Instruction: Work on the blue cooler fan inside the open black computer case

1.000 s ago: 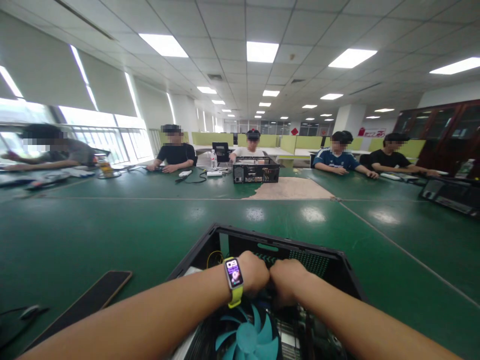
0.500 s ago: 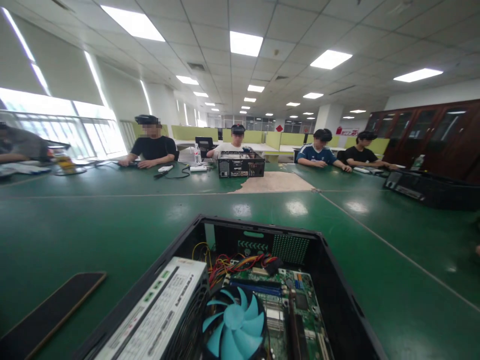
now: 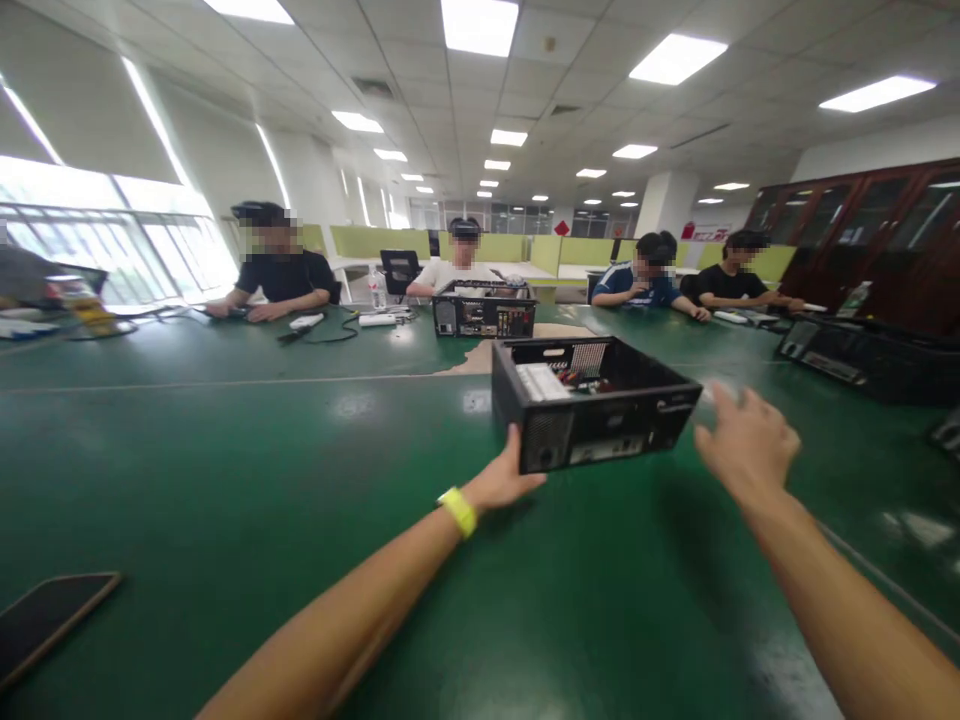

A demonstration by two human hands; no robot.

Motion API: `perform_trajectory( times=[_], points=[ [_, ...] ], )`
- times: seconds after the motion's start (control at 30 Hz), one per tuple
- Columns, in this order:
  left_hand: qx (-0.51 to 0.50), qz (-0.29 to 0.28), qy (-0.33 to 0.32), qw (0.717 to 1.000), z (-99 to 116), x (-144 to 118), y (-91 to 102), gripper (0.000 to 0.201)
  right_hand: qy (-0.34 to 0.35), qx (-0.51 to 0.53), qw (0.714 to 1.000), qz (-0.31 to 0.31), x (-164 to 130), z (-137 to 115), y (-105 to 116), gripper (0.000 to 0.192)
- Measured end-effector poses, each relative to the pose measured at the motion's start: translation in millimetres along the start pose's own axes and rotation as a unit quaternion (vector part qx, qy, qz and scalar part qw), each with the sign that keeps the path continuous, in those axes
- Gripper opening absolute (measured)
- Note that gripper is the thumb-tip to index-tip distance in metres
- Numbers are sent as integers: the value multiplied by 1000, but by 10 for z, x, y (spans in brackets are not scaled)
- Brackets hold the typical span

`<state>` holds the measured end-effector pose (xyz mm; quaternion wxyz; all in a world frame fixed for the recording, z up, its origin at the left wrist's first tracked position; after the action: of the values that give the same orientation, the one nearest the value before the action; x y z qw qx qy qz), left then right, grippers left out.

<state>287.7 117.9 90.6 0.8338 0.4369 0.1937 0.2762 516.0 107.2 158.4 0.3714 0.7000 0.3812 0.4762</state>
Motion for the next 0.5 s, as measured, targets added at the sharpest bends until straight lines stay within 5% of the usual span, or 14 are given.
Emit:
perform_trajectory(
  times=[0.07, 0.17, 0.33, 0.5],
  points=[
    [-11, -40, -100, 994, 227, 140, -111, 64, -38, -34, 997, 52, -31, 250, 60, 57],
    [-70, -84, -210, 972, 213, 16, -342, 86, 22, -12, 999, 22, -294, 322, -279, 50],
    [-143, 14, -58, 988, -619, -819, -337, 53, 15, 125, 987, -105, -800, 29, -1025, 42],
    [-138, 32, 121, 982, -1190, -1835, -214, 17, 66, 208, 958, -185, -1151, -884, -1146, 37]
  ],
)
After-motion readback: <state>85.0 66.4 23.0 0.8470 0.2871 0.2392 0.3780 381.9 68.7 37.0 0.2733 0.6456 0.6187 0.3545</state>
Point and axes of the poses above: each hand's wrist, its own x-axis towards the middle knuckle, its own y-axis out of the back of the hand, z = x × y, the point moved 7 cm from there along x, towards the middle knuckle, and after that the axes turned 14 degrees about -z, right-handed, at the moved point
